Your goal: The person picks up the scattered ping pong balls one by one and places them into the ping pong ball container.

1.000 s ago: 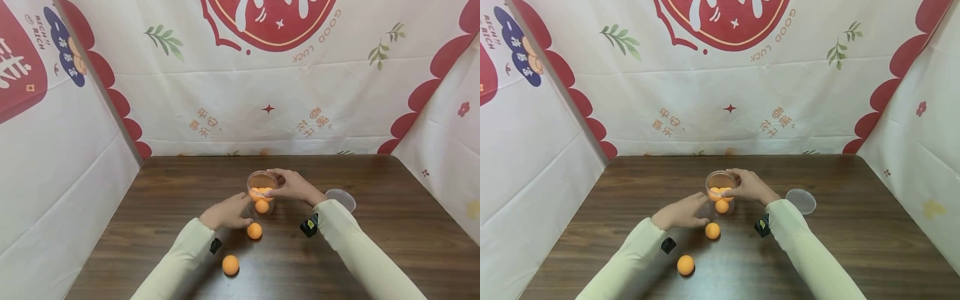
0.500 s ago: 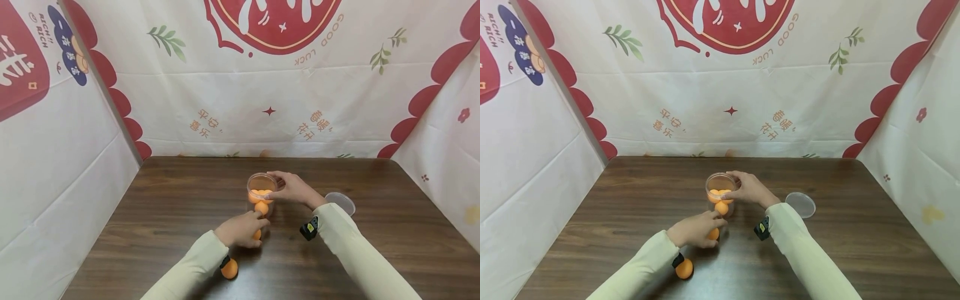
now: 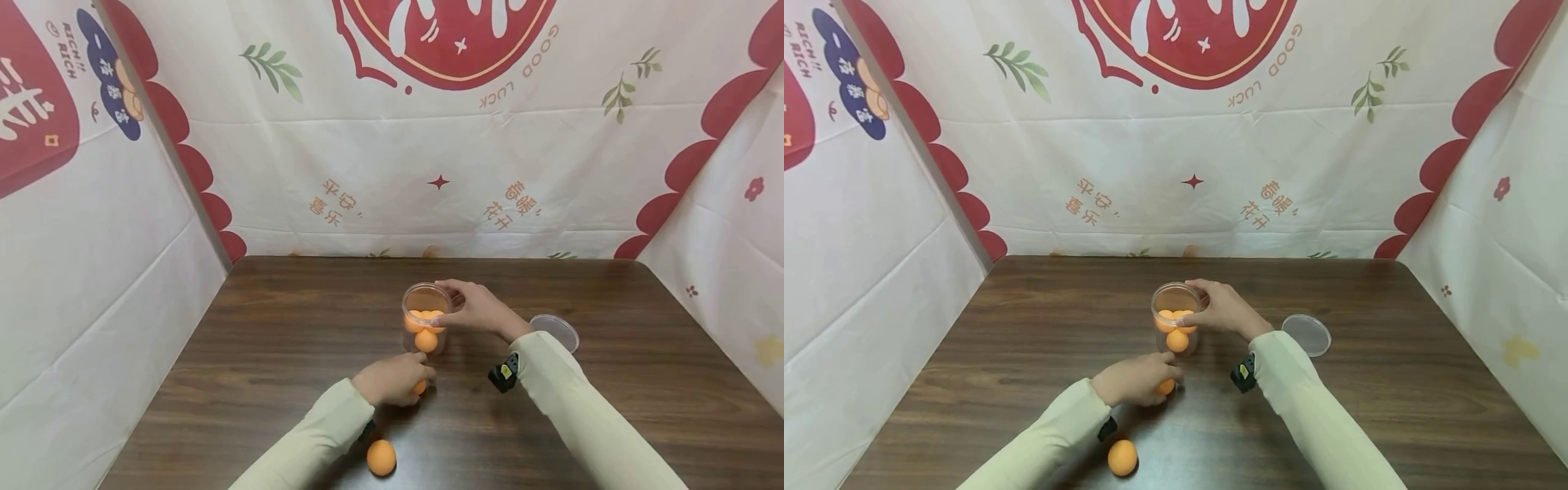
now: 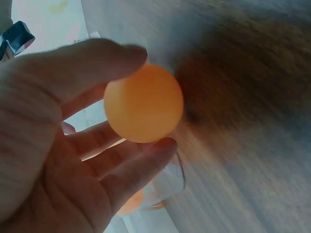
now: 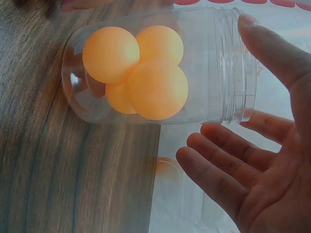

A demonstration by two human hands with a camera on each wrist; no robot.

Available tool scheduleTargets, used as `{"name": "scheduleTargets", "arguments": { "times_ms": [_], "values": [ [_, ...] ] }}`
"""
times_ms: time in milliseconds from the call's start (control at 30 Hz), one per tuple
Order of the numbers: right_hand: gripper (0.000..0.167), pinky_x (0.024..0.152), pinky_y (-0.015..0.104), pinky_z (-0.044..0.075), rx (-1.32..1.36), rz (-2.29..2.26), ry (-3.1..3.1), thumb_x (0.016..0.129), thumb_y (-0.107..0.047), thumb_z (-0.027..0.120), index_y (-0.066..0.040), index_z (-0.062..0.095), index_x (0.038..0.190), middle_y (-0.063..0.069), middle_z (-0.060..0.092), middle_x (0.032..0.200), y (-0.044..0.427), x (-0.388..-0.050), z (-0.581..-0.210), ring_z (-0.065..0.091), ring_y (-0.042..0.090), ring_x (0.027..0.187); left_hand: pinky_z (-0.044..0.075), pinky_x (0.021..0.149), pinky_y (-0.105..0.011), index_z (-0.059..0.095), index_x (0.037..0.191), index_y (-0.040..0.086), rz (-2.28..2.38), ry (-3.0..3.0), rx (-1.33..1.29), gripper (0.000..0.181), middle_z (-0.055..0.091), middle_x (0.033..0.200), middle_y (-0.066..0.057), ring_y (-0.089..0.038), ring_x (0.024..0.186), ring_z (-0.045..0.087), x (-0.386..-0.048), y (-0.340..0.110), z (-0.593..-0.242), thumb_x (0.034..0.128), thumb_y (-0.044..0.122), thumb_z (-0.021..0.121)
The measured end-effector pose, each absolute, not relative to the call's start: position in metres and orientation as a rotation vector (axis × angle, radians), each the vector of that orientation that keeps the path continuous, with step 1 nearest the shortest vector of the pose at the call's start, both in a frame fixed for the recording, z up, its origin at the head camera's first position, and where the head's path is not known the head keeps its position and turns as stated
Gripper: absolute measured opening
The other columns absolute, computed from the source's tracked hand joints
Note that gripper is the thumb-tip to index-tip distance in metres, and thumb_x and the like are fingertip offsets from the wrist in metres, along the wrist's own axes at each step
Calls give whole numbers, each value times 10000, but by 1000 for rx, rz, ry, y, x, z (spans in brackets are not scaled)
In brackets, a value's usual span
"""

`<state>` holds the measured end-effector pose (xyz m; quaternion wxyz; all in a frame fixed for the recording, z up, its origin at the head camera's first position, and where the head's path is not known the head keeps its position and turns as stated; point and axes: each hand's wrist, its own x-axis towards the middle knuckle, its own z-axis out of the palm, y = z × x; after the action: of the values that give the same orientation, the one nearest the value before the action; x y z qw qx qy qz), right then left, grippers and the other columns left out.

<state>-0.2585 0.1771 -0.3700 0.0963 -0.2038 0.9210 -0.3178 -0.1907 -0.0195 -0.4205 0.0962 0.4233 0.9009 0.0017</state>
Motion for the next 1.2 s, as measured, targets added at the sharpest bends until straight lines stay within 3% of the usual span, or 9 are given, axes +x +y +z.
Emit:
{"name": "scheduleTargets", "arguments": {
  "times_ms": [800,1200],
  "values": [
    [820,882,430,504,-590,-953,2725,733,-441,797,-105,464,1403,136,607,1207,176,-256,-368,585,263,1061,437,680,-168,650,1076,149,157,2681,1179,253,550,1073,49,-46,781,518,-201,-31,-403,836,149,727],
    [816,874,420,513,-590,-971,2722,735,-438,796,-100,465,1400,128,608,1191,176,-257,-370,585,264,1057,444,710,-200,652,1127,150,224,2735,1180,304,568,1062,9,-84,811,524,-204,-39,-378,832,155,724]
  ]
}}
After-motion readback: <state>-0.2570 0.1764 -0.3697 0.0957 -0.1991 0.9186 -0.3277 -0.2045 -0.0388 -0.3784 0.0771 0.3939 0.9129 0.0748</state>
